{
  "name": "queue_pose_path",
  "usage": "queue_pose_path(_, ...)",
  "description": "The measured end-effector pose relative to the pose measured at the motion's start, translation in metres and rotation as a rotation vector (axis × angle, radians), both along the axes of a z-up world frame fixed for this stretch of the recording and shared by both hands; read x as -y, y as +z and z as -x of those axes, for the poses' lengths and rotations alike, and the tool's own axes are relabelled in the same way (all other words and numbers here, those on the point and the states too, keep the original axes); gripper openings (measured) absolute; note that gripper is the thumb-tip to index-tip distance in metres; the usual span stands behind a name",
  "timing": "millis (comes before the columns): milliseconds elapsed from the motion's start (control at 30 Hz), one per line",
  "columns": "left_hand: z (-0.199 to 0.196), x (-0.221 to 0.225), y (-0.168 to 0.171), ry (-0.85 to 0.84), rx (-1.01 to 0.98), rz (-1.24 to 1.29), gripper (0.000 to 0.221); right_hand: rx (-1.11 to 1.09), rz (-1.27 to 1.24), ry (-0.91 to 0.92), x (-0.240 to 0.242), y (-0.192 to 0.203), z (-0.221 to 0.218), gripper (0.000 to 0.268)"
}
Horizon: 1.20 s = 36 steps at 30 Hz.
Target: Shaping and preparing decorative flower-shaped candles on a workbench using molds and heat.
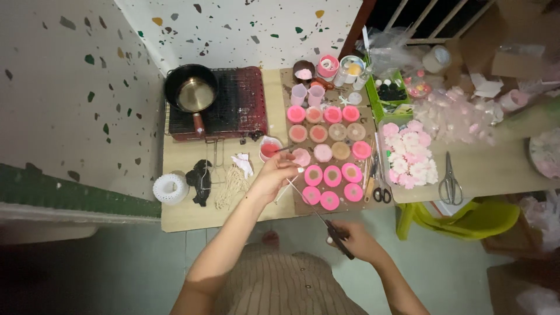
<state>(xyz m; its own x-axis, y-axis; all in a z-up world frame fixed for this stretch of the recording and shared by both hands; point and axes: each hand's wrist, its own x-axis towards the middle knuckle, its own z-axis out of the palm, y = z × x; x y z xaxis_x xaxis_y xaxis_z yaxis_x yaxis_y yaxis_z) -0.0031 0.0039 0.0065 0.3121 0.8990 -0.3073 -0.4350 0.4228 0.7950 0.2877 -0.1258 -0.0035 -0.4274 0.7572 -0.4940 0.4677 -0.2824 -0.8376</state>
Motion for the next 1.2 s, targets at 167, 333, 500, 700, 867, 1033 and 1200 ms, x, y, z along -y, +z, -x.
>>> queue_pose_path(167, 0.001, -0.001, 0.002, 0.019, 0.034, 0.022, 0.045, 0.060, -0.055, 0.020, -0.001, 0.002, 0.002, 0.026)
queue_pose_path(333, 0.015, -0.007, 0.026, -0.069, 0.013, -0.039, 0.039, -0.021, -0.028, -0.079, -0.001, 0.018, 0.006, 0.023)
queue_pose_path(500, 0.053, -0.017, 0.037, -0.370, 0.223, -0.168, 0.039, 0.076, 0.018, -0.109, -0.002, 0.023, 0.003, 0.023)
queue_pose_path(700, 0.053, -0.020, 0.048, -0.636, -0.036, -0.432, 0.042, -0.025, -0.025, -0.070, -0.002, 0.006, -0.004, 0.022)
queue_pose_path(867, 0.055, -0.018, 0.055, -0.639, -0.114, -0.352, 0.039, -0.049, -0.037, -0.056, -0.001, -0.009, -0.007, 0.022)
queue_pose_path(1033, 0.056, -0.013, 0.021, -0.649, -0.074, -0.324, 0.043, -0.015, -0.097, -0.006, 0.007, -0.018, 0.000, 0.025)
queue_pose_path(1200, 0.051, -0.001, -0.004, -0.668, -0.032, -0.240, 0.048, -0.233, 0.065, -0.134, 0.024, -0.053, 0.004, 0.014)
